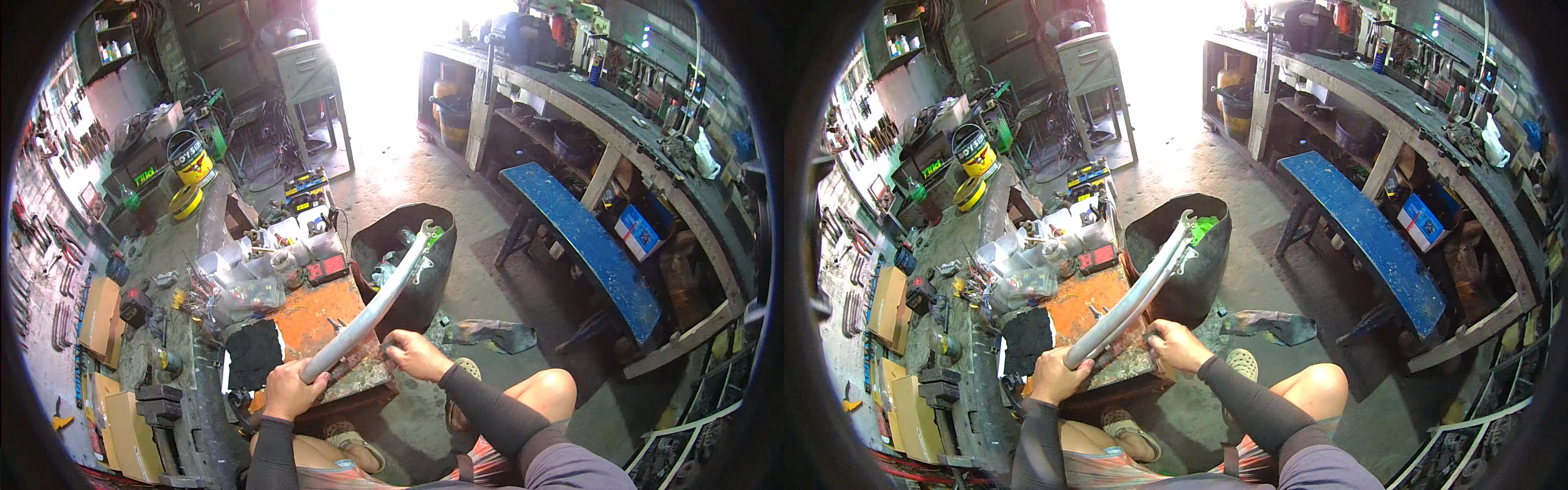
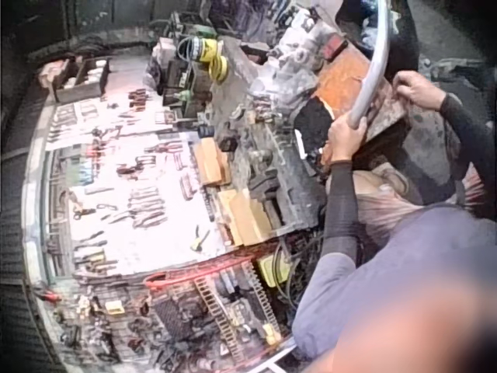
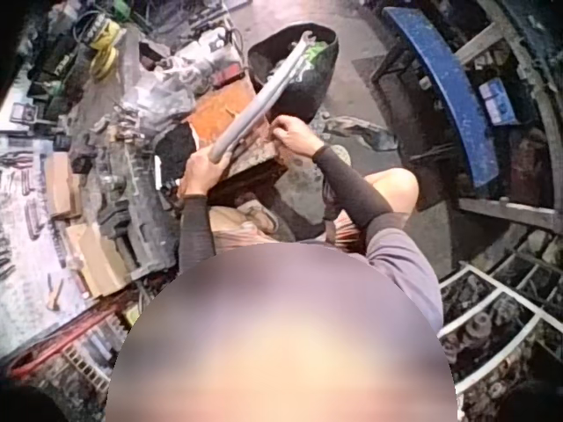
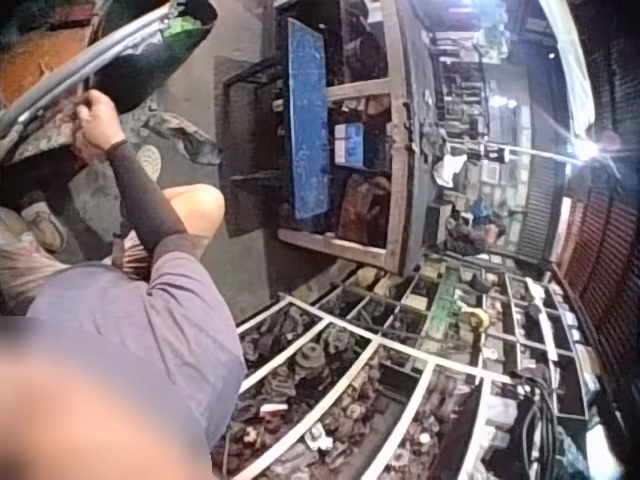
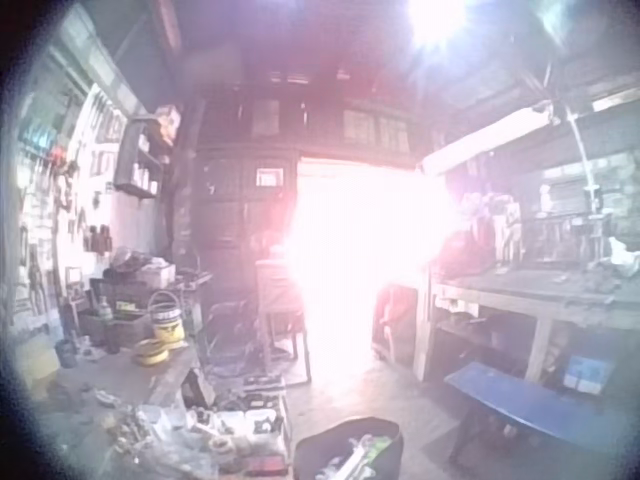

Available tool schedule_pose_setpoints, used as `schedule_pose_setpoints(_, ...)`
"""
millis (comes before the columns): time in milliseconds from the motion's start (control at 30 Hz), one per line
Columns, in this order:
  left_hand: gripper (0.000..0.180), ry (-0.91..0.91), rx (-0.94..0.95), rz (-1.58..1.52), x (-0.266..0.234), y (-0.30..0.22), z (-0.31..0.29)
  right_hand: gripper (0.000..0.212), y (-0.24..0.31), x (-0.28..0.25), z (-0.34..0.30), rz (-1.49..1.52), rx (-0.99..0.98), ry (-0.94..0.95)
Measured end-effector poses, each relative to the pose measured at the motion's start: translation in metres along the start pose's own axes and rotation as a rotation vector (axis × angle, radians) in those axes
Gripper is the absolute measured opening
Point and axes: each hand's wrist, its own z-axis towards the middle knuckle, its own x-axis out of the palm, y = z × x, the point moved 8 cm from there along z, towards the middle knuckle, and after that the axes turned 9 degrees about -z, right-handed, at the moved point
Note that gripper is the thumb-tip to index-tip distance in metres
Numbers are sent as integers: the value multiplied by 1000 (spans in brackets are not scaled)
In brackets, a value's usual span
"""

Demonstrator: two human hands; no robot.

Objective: The person sits at a workbench in a cluttered workshop and cleans a bicycle fork using a cloth and a small brush. They wipe the fork's surface and scrub the joints, then briefly walk around the shop before returning to continue cleaning the same fork.

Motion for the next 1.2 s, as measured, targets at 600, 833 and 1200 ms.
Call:
schedule_pose_setpoints(600,41,73,-41,-135,1,38,14,30,50,-145,43,-752,-572,-621)
schedule_pose_setpoints(833,37,119,-146,-187,3,34,17,52,17,-103,78,-1022,-445,-506)
schedule_pose_setpoints(1200,32,124,-149,-215,2,34,20,71,17,-86,62,-1144,-523,-247)
